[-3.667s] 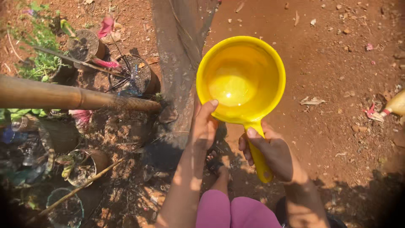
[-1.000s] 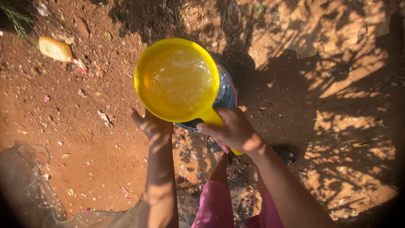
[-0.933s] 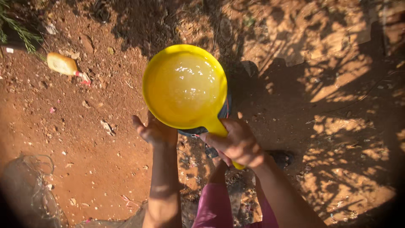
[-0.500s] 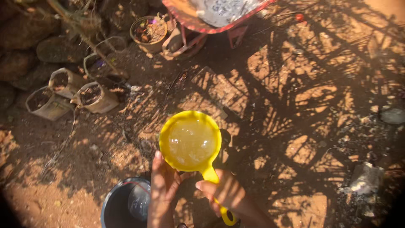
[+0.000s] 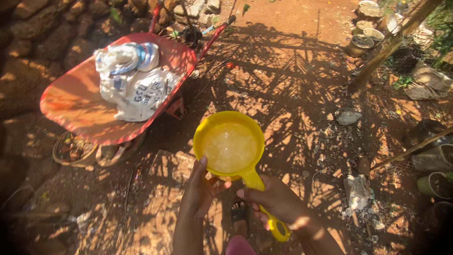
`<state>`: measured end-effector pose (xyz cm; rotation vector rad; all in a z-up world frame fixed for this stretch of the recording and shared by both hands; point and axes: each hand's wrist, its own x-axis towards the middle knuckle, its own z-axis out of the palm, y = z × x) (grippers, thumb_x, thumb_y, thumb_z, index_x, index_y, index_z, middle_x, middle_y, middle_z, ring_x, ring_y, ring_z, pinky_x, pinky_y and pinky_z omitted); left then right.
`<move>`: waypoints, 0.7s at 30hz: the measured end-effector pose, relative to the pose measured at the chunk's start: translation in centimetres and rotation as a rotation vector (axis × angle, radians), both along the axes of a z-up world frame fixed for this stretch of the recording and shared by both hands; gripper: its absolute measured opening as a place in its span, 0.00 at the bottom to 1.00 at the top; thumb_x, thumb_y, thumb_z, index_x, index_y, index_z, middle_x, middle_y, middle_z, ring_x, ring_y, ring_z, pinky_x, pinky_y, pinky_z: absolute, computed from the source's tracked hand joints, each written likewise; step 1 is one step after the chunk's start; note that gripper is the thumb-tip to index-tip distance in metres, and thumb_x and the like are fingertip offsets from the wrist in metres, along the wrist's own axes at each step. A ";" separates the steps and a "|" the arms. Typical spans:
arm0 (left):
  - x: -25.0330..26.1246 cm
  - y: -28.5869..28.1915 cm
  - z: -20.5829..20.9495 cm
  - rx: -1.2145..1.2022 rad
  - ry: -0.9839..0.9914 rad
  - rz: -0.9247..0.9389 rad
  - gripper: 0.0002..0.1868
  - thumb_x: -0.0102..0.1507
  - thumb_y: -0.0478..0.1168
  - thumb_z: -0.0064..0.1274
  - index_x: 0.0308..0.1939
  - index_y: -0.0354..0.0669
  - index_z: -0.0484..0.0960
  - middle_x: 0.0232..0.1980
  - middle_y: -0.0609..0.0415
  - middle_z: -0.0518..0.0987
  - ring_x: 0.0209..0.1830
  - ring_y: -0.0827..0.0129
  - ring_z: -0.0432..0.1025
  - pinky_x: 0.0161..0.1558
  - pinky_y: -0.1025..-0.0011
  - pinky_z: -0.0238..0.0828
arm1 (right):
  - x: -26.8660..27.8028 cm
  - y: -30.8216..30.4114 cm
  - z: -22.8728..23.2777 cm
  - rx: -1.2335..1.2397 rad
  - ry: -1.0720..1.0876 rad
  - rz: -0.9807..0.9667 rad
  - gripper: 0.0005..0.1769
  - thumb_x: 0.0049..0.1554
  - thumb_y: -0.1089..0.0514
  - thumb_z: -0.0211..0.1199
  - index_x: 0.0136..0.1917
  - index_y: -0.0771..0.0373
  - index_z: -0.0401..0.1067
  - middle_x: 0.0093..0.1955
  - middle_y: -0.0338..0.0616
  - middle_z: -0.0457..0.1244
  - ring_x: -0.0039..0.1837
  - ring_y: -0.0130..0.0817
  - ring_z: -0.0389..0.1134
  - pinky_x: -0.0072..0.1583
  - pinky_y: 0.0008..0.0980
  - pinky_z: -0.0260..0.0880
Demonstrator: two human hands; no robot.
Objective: The person waters plants by hand using a yellow scoop to pour water from a bucket over various potted and ground-planted greenery in an outdoor yard.
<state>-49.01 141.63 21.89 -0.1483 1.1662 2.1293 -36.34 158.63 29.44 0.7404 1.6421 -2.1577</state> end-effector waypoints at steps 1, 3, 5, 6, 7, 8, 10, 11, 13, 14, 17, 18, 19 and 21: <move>-1.7 2.4 0.2 0.013 0.016 -0.034 0.33 0.63 0.57 0.50 0.69 0.54 0.64 0.65 0.52 0.70 0.62 0.53 0.69 0.50 0.47 0.74 | -1.4 2.4 0.0 0.061 -0.025 0.002 0.18 0.54 0.53 0.70 0.41 0.67 0.66 0.24 0.40 0.59 0.21 0.27 0.60 0.24 0.30 0.61; -5.5 7.1 0.6 0.021 0.032 -0.120 0.35 0.64 0.57 0.50 0.72 0.52 0.62 0.67 0.48 0.70 0.63 0.52 0.69 0.53 0.46 0.74 | -4.2 6.7 -0.2 0.087 -0.073 -0.060 0.18 0.54 0.52 0.71 0.42 0.67 0.66 0.24 0.41 0.59 0.21 0.28 0.60 0.24 0.31 0.61; -9.3 12.5 1.5 0.030 0.027 -0.195 0.39 0.64 0.58 0.51 0.74 0.48 0.61 0.70 0.44 0.69 0.65 0.50 0.69 0.56 0.45 0.75 | -6.6 11.1 0.2 0.037 -0.121 -0.159 0.19 0.53 0.53 0.72 0.43 0.66 0.65 0.25 0.39 0.59 0.21 0.28 0.59 0.25 0.32 0.61; -11.7 15.6 2.1 0.000 0.049 -0.234 0.41 0.62 0.59 0.52 0.75 0.51 0.58 0.71 0.44 0.68 0.66 0.50 0.68 0.56 0.45 0.75 | -8.5 13.7 0.3 0.032 -0.127 -0.186 0.19 0.53 0.53 0.72 0.44 0.66 0.66 0.25 0.40 0.59 0.21 0.29 0.59 0.25 0.33 0.61; -13.8 18.3 2.8 -0.031 0.072 -0.273 0.44 0.60 0.60 0.52 0.76 0.54 0.55 0.72 0.43 0.67 0.67 0.50 0.68 0.56 0.45 0.75 | -10.1 16.0 0.4 0.027 -0.133 -0.213 0.19 0.53 0.53 0.73 0.44 0.66 0.66 0.25 0.41 0.60 0.21 0.30 0.59 0.24 0.33 0.61; -14.8 20.3 3.2 -0.076 0.073 -0.306 0.47 0.58 0.61 0.53 0.77 0.57 0.53 0.73 0.43 0.66 0.69 0.50 0.68 0.56 0.45 0.75 | -11.0 17.7 0.3 0.007 -0.160 -0.232 0.19 0.52 0.52 0.73 0.45 0.66 0.67 0.25 0.41 0.60 0.21 0.30 0.59 0.24 0.34 0.61; -18.2 25.5 3.9 -0.084 0.066 -0.348 0.50 0.57 0.61 0.54 0.79 0.60 0.47 0.74 0.44 0.62 0.70 0.47 0.65 0.58 0.44 0.73 | -13.6 22.0 0.0 -0.002 -0.137 -0.319 0.19 0.52 0.54 0.73 0.46 0.67 0.68 0.25 0.43 0.60 0.20 0.30 0.58 0.24 0.33 0.58; -19.9 28.1 4.0 -0.085 0.065 -0.368 0.53 0.56 0.61 0.55 0.79 0.62 0.44 0.74 0.45 0.61 0.70 0.46 0.64 0.59 0.44 0.72 | -15.0 24.4 -0.2 -0.005 -0.124 -0.361 0.19 0.52 0.54 0.73 0.46 0.67 0.68 0.25 0.43 0.60 0.20 0.30 0.57 0.24 0.32 0.56; -22.5 33.3 3.7 0.012 0.052 -0.391 0.53 0.59 0.60 0.57 0.78 0.53 0.43 0.75 0.37 0.61 0.72 0.39 0.65 0.60 0.40 0.73 | -16.8 29.5 -0.7 -0.001 -0.111 -0.363 0.19 0.52 0.55 0.71 0.45 0.69 0.67 0.24 0.43 0.58 0.20 0.30 0.56 0.24 0.32 0.56; -24.2 36.2 3.7 0.065 0.052 -0.408 0.53 0.60 0.59 0.58 0.78 0.48 0.43 0.75 0.33 0.61 0.72 0.36 0.66 0.60 0.38 0.74 | -18.1 32.3 -0.8 0.005 -0.099 -0.370 0.19 0.52 0.55 0.71 0.45 0.70 0.66 0.24 0.42 0.57 0.20 0.30 0.56 0.24 0.32 0.56; -28.4 44.8 3.6 -0.045 0.016 -0.456 0.50 0.59 0.58 0.54 0.80 0.57 0.46 0.75 0.45 0.59 0.69 0.44 0.65 0.57 0.41 0.73 | -21.8 40.3 -1.3 -0.083 -0.118 -0.395 0.19 0.52 0.54 0.72 0.48 0.66 0.67 0.23 0.42 0.56 0.20 0.30 0.53 0.24 0.32 0.53; -29.6 47.0 3.4 0.005 0.047 -0.475 0.48 0.61 0.57 0.54 0.79 0.53 0.47 0.75 0.42 0.60 0.68 0.43 0.66 0.56 0.42 0.74 | -22.7 43.0 -1.5 -0.035 -0.124 -0.377 0.20 0.53 0.55 0.72 0.46 0.69 0.66 0.23 0.43 0.57 0.20 0.31 0.54 0.24 0.34 0.54; -31.2 49.5 3.4 0.054 0.079 -0.493 0.46 0.63 0.56 0.53 0.79 0.48 0.49 0.75 0.39 0.61 0.67 0.42 0.68 0.56 0.44 0.76 | -23.8 45.9 -1.7 0.013 -0.129 -0.358 0.21 0.54 0.55 0.71 0.45 0.72 0.65 0.24 0.44 0.57 0.20 0.32 0.56 0.24 0.35 0.56; -34.3 55.4 3.9 0.145 0.067 -0.512 0.42 0.65 0.53 0.52 0.77 0.45 0.50 0.74 0.35 0.62 0.66 0.41 0.70 0.55 0.44 0.76 | -27.0 51.8 -1.5 0.031 -0.144 -0.369 0.20 0.53 0.56 0.72 0.45 0.72 0.66 0.23 0.44 0.56 0.21 0.32 0.56 0.24 0.35 0.56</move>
